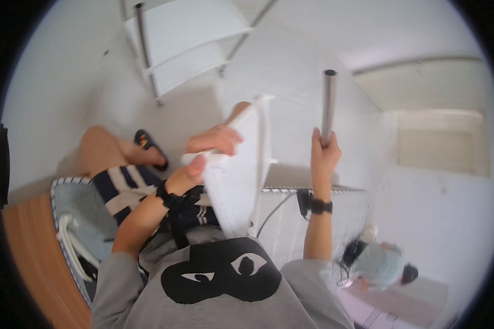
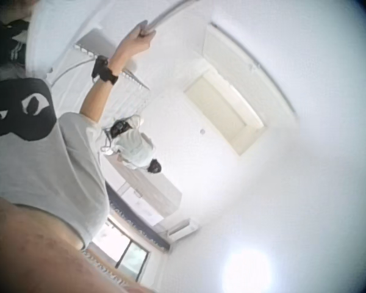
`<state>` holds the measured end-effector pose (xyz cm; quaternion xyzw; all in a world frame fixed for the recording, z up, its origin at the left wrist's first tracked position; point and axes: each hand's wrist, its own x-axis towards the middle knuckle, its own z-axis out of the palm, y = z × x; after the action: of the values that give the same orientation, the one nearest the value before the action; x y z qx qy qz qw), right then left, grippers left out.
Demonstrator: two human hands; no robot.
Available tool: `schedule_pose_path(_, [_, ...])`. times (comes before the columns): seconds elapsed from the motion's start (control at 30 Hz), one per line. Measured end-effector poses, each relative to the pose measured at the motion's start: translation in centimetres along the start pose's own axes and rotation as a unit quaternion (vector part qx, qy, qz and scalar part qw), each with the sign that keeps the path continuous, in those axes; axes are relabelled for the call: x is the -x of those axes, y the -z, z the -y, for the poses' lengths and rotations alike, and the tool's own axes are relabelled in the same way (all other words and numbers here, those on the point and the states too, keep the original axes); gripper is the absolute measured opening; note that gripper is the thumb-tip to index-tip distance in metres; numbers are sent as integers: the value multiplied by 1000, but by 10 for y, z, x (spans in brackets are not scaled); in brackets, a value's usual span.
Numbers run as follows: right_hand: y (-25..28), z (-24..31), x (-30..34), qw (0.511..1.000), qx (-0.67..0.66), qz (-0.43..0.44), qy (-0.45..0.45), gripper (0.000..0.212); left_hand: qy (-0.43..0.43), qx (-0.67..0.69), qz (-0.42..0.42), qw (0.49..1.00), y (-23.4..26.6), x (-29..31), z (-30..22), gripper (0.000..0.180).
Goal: Assemble a three-tier white plastic utility trolley by connecting shelves and metal support rods.
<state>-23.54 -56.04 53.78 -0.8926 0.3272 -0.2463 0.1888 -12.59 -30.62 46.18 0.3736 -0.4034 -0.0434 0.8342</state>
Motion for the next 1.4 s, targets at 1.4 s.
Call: schedule_pose_path(1.4, [-84, 116, 111, 777, -141, 535, 301, 36, 192, -730, 96, 649, 84, 59, -182, 29])
